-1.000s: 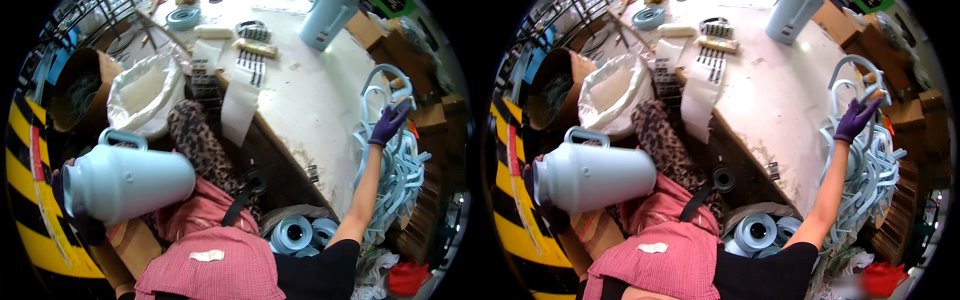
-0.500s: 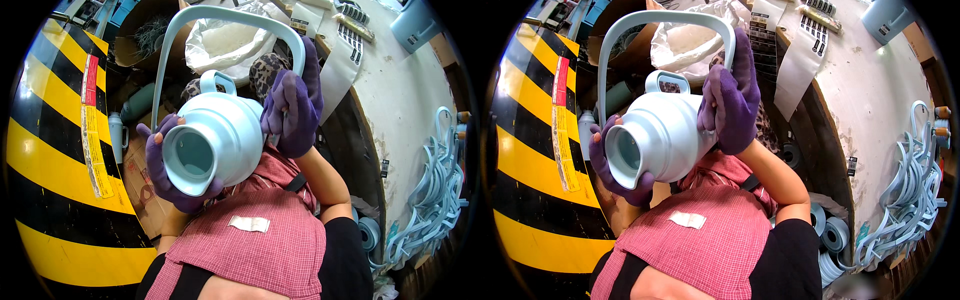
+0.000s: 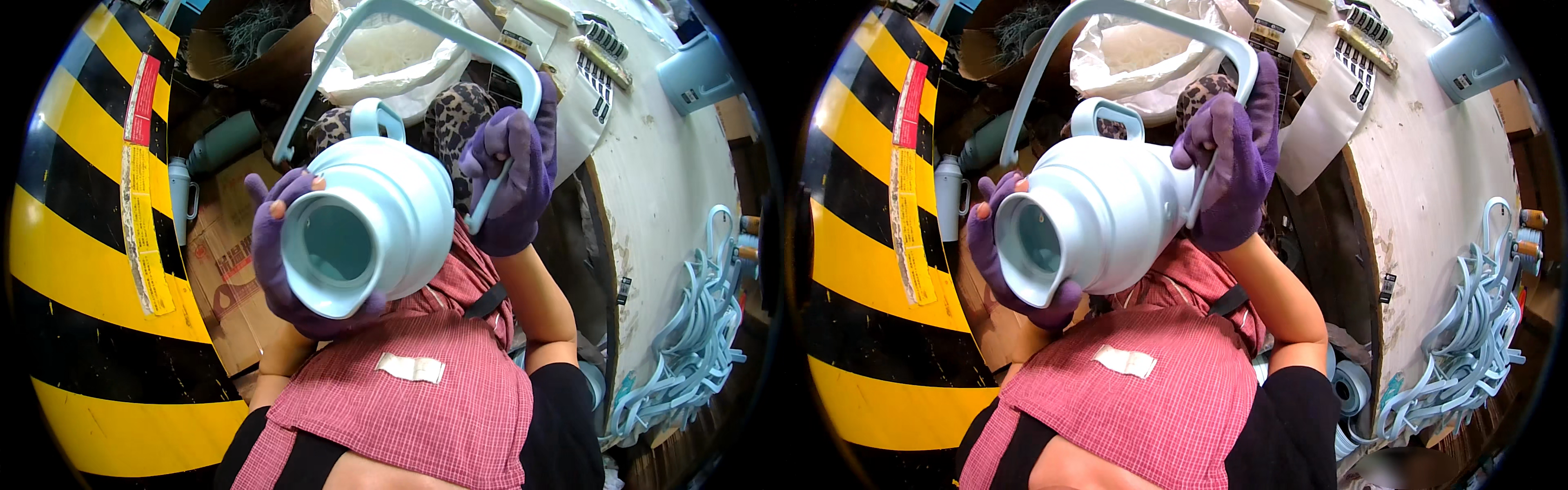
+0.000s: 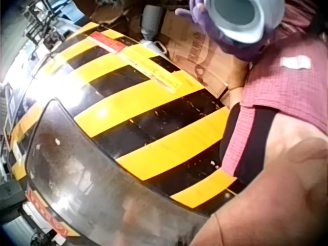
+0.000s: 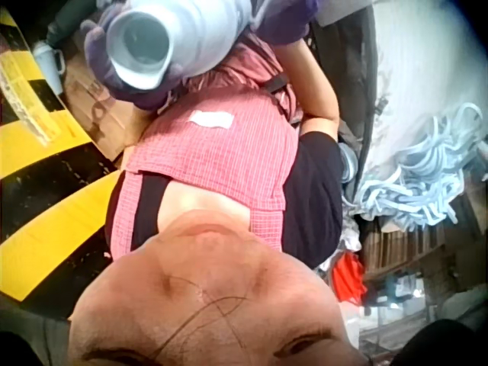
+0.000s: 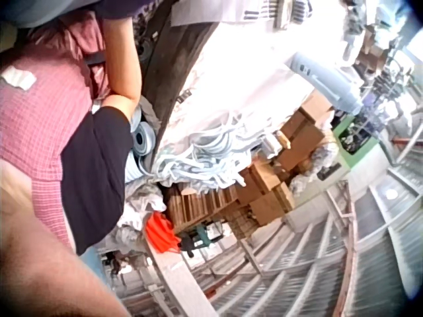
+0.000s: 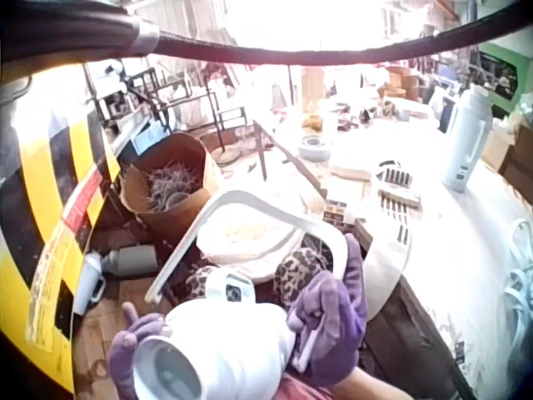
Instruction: The person picks up thermos flask bodies and applies stickers to the sides, then picks up and screws on the plastic tops by hand.
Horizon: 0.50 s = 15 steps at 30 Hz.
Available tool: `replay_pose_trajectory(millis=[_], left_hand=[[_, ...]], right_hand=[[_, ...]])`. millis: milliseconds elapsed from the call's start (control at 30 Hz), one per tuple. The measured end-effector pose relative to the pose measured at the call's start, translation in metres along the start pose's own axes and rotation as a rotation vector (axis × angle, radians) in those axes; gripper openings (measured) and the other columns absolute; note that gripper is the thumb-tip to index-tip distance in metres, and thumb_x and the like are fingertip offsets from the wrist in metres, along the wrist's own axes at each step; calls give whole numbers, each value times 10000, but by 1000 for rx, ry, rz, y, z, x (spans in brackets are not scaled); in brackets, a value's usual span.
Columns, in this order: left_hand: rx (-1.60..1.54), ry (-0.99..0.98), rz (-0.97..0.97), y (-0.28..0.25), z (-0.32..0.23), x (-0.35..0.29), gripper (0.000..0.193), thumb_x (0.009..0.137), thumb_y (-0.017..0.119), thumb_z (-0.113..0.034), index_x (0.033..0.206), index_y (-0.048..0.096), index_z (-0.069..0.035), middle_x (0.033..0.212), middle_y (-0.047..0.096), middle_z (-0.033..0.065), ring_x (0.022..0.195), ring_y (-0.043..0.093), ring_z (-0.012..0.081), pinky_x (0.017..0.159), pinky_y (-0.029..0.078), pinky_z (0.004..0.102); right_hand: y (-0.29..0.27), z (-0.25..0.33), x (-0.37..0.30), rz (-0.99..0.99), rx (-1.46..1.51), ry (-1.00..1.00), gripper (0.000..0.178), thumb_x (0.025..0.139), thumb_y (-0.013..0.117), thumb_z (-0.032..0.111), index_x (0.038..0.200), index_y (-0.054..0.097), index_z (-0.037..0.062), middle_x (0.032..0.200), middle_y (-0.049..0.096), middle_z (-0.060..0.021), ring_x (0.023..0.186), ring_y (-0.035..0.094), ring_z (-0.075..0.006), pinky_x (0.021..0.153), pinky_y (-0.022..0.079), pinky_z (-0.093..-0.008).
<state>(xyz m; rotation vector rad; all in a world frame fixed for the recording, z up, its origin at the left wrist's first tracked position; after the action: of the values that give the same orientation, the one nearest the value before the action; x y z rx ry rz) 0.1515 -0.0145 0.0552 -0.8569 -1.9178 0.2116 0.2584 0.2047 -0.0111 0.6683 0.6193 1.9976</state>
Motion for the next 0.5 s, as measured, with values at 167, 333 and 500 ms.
replay_pose_trajectory(millis=[167, 333, 500], left_hand=[[31, 18, -20, 7, -9, 0, 1154, 757, 755, -724, 1584, 269, -82, 1346, 601, 185, 1294, 555, 393, 1241, 51, 600], [-28, 39, -666, -24, -12, -40, 1005, 923, 350, -828, 1496, 385, -4, 1420, 506, 234, 1362, 462, 385, 1228, 215, 568], [-1316, -1131, -451, 12, 99, -70, 908, 918, 587, -672, 1511, 396, -12, 1261, 559, 119, 1065, 544, 163, 949, 498, 322]], right_hand=[[10, -3, -6, -3, 24, -30, 620, 1083, 501, 229, 1583, 204, 14, 755, 510, -15, 633, 524, -114, 613, 525, -248], [30, -15, -7, 272, -312, 138, 567, 1108, 380, 233, 1558, 210, -69, 934, 694, -159, 891, 712, -216, 882, 568, -339], [41, -7, -29, 248, -390, 76, 588, 1103, 387, 265, 1568, 250, -66, 818, 648, -76, 721, 602, -139, 818, 556, -313]])
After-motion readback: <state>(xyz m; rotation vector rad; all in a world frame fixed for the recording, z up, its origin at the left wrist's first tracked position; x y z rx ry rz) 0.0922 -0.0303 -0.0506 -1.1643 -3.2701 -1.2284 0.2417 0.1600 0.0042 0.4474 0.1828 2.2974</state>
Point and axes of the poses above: each hand's wrist, its own x-axis towards the middle knuckle, its own y-axis out of the palm, z = x × y, the point moved 10 cm from there along x, towards the middle knuckle
